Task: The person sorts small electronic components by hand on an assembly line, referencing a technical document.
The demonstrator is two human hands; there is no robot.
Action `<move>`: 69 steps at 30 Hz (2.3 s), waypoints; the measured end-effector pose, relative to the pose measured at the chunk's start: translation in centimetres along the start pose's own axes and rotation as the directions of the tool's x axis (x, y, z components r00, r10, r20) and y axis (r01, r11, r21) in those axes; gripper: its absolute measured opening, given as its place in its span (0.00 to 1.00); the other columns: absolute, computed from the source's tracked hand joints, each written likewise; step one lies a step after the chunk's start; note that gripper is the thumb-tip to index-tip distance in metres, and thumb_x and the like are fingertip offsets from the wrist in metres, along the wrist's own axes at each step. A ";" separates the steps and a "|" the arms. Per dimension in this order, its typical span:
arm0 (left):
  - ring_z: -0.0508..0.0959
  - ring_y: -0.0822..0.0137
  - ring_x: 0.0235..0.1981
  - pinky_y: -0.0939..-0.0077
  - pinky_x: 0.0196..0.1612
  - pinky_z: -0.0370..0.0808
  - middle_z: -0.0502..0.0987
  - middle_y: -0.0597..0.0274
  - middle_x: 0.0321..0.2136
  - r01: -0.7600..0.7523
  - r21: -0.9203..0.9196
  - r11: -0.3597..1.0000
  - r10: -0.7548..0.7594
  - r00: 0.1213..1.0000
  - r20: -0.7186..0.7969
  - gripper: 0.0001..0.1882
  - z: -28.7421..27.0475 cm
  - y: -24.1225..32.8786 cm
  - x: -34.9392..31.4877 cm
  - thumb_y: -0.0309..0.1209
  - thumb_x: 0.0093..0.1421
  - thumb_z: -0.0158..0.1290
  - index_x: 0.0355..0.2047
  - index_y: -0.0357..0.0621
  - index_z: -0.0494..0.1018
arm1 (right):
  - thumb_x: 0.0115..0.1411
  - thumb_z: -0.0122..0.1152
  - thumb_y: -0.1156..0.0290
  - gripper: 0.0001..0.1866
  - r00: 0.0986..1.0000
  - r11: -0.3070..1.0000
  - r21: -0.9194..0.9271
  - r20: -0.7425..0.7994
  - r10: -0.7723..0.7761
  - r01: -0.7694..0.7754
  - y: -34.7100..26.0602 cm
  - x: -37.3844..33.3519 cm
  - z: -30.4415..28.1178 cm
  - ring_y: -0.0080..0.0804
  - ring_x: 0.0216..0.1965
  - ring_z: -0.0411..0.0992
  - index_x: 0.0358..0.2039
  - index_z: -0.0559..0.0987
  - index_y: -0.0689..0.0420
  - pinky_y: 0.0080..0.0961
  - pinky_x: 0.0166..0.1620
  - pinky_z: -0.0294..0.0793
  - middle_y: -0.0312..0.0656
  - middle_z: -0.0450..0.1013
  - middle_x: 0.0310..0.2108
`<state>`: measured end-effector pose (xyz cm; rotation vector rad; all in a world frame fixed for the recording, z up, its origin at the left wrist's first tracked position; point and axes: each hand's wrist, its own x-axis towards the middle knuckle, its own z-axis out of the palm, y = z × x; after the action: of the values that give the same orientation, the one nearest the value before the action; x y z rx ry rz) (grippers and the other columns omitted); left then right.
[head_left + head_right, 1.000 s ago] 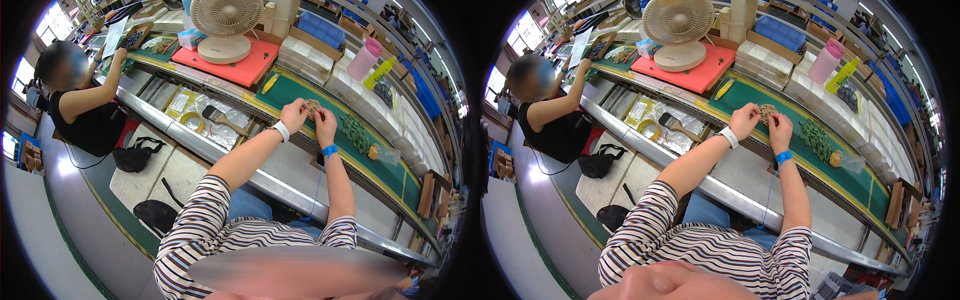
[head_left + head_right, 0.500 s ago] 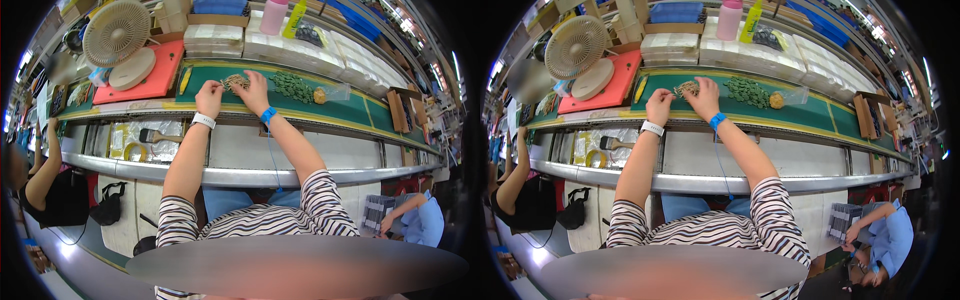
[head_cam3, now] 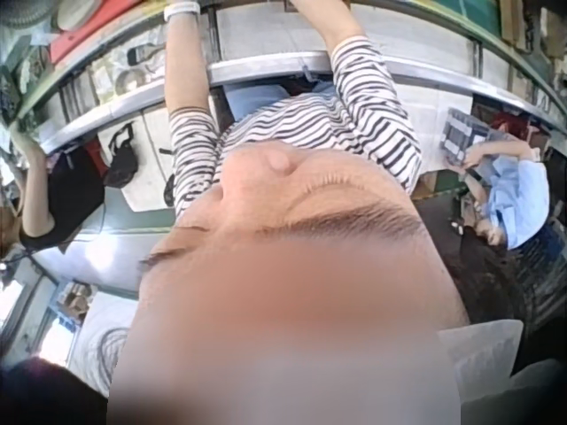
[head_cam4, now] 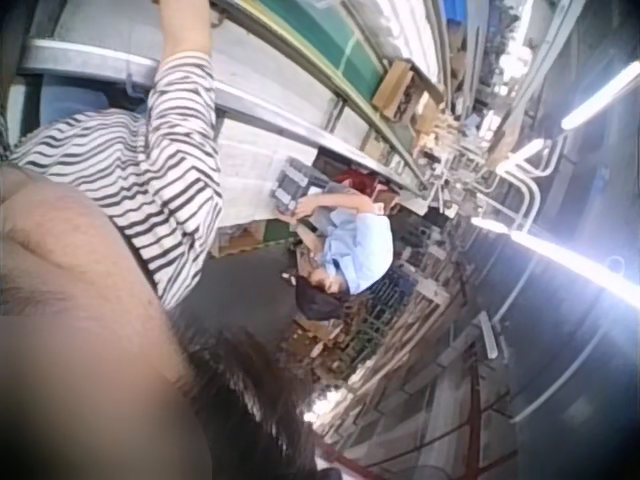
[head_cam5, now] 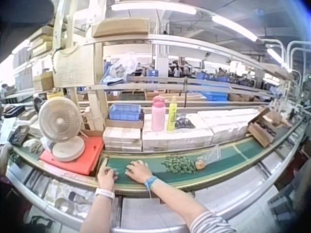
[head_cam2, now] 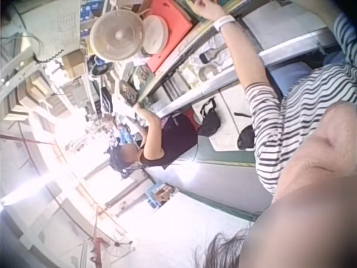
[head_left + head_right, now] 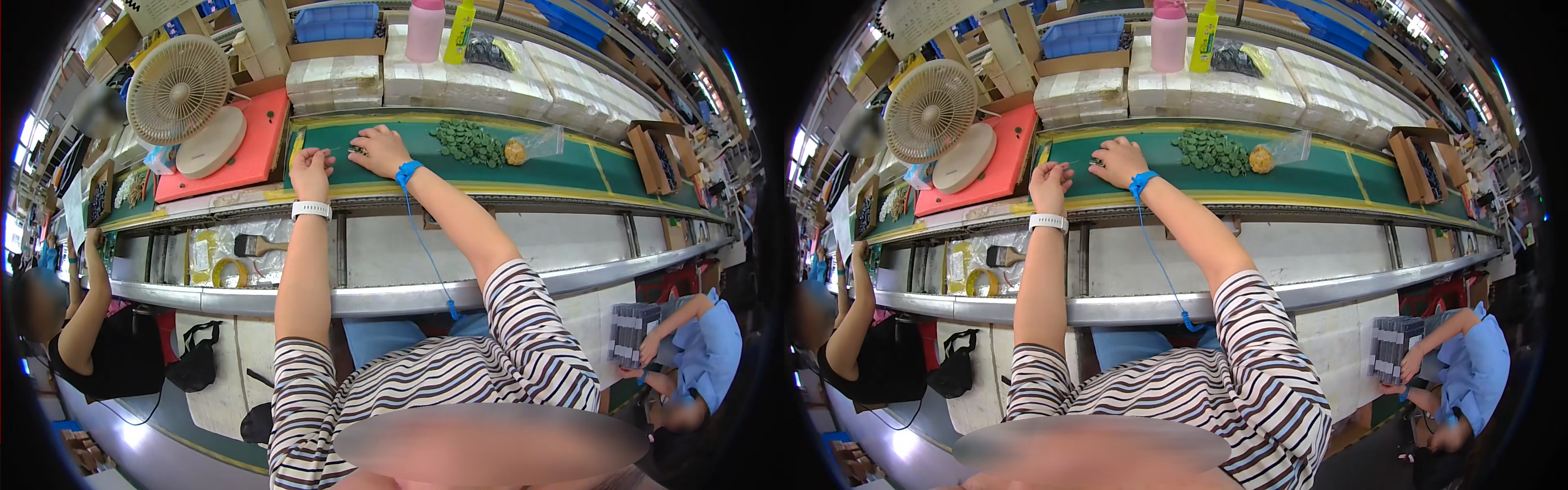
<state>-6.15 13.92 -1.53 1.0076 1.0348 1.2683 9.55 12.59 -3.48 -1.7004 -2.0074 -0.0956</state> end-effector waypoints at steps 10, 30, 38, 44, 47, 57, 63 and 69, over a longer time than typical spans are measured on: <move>0.73 0.71 0.24 0.82 0.24 0.70 0.68 0.63 0.25 0.097 -0.015 0.995 -0.096 0.994 0.055 0.09 0.0 -0.2 -0.2 0.25 0.56 0.40 0.37 0.39 0.63 | 0.46 0.54 0.61 0.08 0.997 0.999 -0.042 -0.070 -0.029 0.026 0.1 0.3 0.2 0.36 0.33 0.65 0.22 0.74 0.52 0.31 0.32 0.69 0.37 0.66 0.26; 0.68 0.61 0.43 0.67 0.47 0.63 0.68 0.56 0.40 0.529 -0.600 0.600 -0.245 0.835 0.492 0.29 0.9 -0.8 -0.7 0.55 0.55 0.34 0.40 0.39 0.63 | 0.44 0.58 0.66 0.10 0.978 0.734 0.678 -0.165 0.125 0.020 -6.5 2.6 -1.3 0.29 0.23 0.69 0.24 0.75 0.60 0.23 0.27 0.68 0.41 0.71 0.21; 0.69 0.63 0.41 0.68 0.45 0.66 0.70 0.60 0.38 0.379 -0.727 0.573 -0.142 0.919 0.367 0.17 -0.3 -2.1 0.9 0.40 0.56 0.31 0.37 0.46 0.65 | 0.42 0.53 0.67 0.07 0.908 0.881 0.382 -0.403 -0.114 0.280 -8.2 2.6 -0.2 0.40 0.27 0.66 0.20 0.71 0.57 0.32 0.32 0.65 0.42 0.67 0.20; 0.69 0.63 0.41 0.69 0.44 0.66 0.70 0.60 0.37 0.377 -0.793 0.478 -0.037 0.911 0.411 0.16 -0.6 -2.9 1.9 0.38 0.56 0.32 0.36 0.45 0.66 | 0.45 0.52 0.68 0.07 0.846 0.876 0.348 -0.520 -0.116 0.334 -9.3 2.9 -0.9 0.41 0.27 0.66 0.23 0.71 0.57 0.34 0.33 0.64 0.42 0.68 0.21; 0.70 0.63 0.41 0.69 0.44 0.67 0.71 0.60 0.37 0.393 -0.764 0.511 -0.080 0.907 0.413 0.16 -0.4 -2.3 1.6 0.38 0.55 0.33 0.36 0.44 0.66 | 0.48 0.51 0.68 0.06 0.822 0.864 0.386 -0.567 -0.054 0.322 -9.8 3.1 -1.4 0.43 0.27 0.66 0.23 0.71 0.58 0.35 0.33 0.64 0.43 0.69 0.21; 0.69 0.58 0.41 0.63 0.45 0.66 0.70 0.55 0.37 0.426 -0.810 0.402 -0.273 0.901 0.338 0.20 -1.1 -0.2 0.5 0.42 0.55 0.31 0.40 0.42 0.63 | 0.52 0.47 0.71 0.07 0.819 0.834 0.481 -0.571 0.062 0.272 -11.0 4.2 -1.8 0.44 0.28 0.67 0.26 0.71 0.60 0.33 0.33 0.65 0.46 0.69 0.25; 0.69 0.54 0.39 0.56 0.44 0.65 0.68 0.51 0.37 0.417 -0.870 0.263 -0.186 0.907 0.378 0.21 -2.2 -0.2 1.3 0.42 0.55 0.31 0.40 0.38 0.61 | 0.50 0.48 0.69 0.08 0.838 0.918 0.378 -0.459 0.296 -0.117 -2.6 2.7 -2.8 0.46 0.32 0.66 0.28 0.73 0.59 0.36 0.36 0.65 0.48 0.69 0.28; 0.69 0.56 0.38 0.57 0.44 0.65 0.68 0.52 0.37 0.401 -0.870 0.286 -0.184 0.914 0.361 0.20 -2.4 -0.1 1.5 0.41 0.55 0.32 0.40 0.39 0.62 | 0.49 0.51 0.61 0.15 0.957 0.960 -0.077 -0.127 0.260 -0.271 -0.3 -1.4 0.7 0.47 0.40 0.62 0.34 0.73 0.57 0.37 0.42 0.64 0.49 0.67 0.36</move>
<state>-8.45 15.48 -2.31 -0.0271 0.1437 1.1309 9.19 11.53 -4.63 -1.9608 -1.6980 -0.1930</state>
